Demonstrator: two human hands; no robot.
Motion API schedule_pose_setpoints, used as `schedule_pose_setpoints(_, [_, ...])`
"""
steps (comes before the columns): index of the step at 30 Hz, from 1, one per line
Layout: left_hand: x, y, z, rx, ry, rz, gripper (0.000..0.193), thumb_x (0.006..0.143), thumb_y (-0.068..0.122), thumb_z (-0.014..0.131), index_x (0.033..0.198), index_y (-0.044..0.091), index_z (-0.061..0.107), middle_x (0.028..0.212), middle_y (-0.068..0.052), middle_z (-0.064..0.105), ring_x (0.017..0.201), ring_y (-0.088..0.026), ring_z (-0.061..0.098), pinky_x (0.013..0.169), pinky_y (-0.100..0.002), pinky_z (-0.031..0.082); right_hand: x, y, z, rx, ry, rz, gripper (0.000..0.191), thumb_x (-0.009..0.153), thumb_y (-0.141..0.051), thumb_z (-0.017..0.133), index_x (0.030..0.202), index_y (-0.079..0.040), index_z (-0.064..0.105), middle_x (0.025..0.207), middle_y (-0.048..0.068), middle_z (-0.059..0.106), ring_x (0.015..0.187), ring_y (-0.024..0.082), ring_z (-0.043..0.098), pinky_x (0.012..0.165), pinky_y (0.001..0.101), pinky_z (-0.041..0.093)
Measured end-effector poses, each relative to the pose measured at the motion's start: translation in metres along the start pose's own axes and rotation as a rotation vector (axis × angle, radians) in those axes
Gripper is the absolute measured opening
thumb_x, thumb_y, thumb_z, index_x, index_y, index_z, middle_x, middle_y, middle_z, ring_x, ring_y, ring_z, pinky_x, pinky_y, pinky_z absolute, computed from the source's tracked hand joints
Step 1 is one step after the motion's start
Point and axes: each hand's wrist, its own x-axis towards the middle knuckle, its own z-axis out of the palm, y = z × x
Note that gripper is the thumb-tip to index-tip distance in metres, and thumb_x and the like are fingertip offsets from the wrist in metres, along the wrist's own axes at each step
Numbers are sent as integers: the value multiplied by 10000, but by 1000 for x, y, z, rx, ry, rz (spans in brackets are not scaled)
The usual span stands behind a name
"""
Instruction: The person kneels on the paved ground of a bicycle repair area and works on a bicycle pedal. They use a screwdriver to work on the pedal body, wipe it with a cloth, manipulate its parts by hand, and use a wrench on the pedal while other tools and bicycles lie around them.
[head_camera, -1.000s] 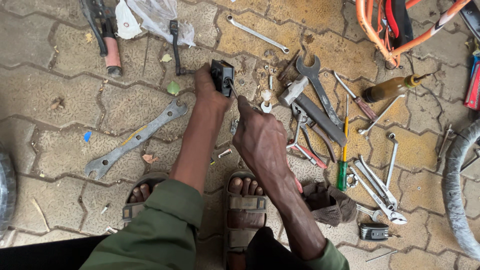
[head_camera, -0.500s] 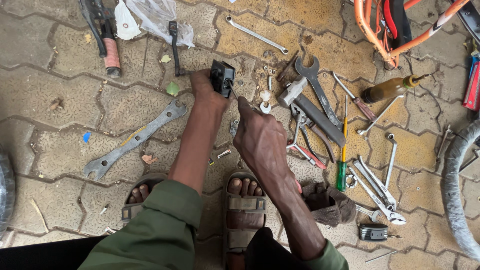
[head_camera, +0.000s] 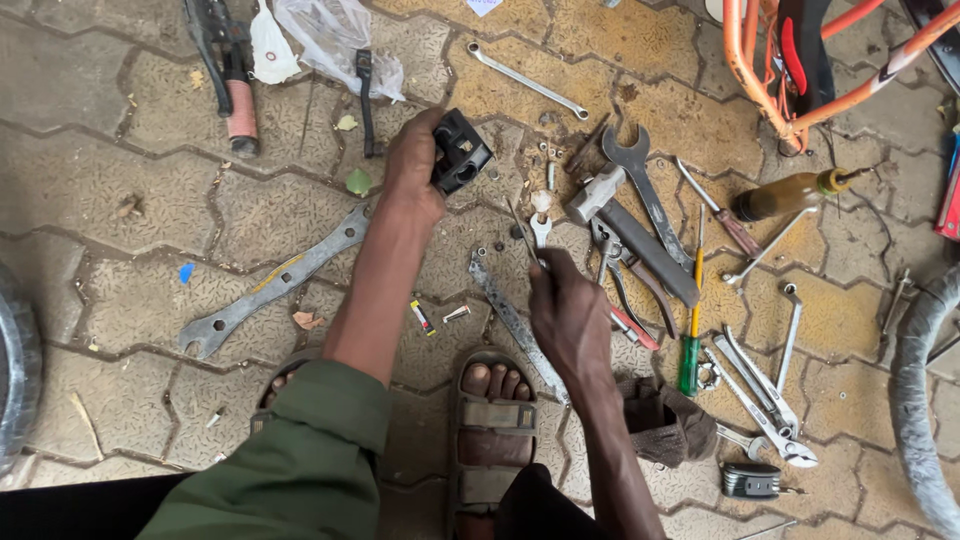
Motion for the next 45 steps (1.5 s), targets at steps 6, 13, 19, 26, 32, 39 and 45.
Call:
schedule_pose_setpoints(6, [-17,1,4,344,-301,-149,196,957,232,639,1006,42,646,810,-76,682,571,-139,653,475,-294,544,19,30,7,264,217,-241,390,1080,-339,534,1275,-17,636,1021,162,722,751,205,724,637,327,622])
schedule_pose_setpoints(13, [-30,-13,23,738,-509,-203,761,960,611,453,1493,79,344,1125,-130,585,858,-257,606,710,-535,612,71,4,-12,1194,-210,190,611,1048,-475,437,1364,31,572,1091,152,716,887,201,721,688,288,623])
schedule_pose_setpoints(19, [-51,14,30,675,-584,-96,1089,757,882,276,1464,53,286,1291,-271,492,1223,-457,564,891,-628,571,94,39,2,1649,-382,201,289,1076,-140,617,1267,49,511,1124,172,688,874,188,668,715,244,601])
schedule_pose_setpoints(26, [-75,-11,23,816,-796,910,919,834,627,752,1386,32,321,1305,-241,505,1231,-374,599,920,-451,639,100,51,5,1954,-106,138,273,1014,-19,541,1270,66,500,1123,194,651,952,249,698,834,339,651])
schedule_pose_setpoints(32, [-57,-56,25,824,-471,1255,521,956,384,833,1232,93,500,1129,-112,634,1113,-226,680,954,-391,647,83,24,-10,1701,90,85,248,962,-13,564,1207,-52,548,1108,166,685,965,259,713,838,380,669])
schedule_pose_setpoints(39, [-57,-55,2,167,-412,364,311,858,217,838,1067,31,702,961,-80,724,794,-143,712,676,-277,647,61,-2,-37,772,443,-141,83,1027,-172,689,996,-95,688,847,51,729,685,129,647,570,284,559])
schedule_pose_setpoints(45, [-57,-59,2,-301,-519,55,250,939,110,752,1142,-15,674,1070,-151,748,983,-215,755,854,-314,663,53,-26,-66,80,556,-690,166,1115,-190,681,1039,-43,688,953,80,749,778,149,682,641,314,540])
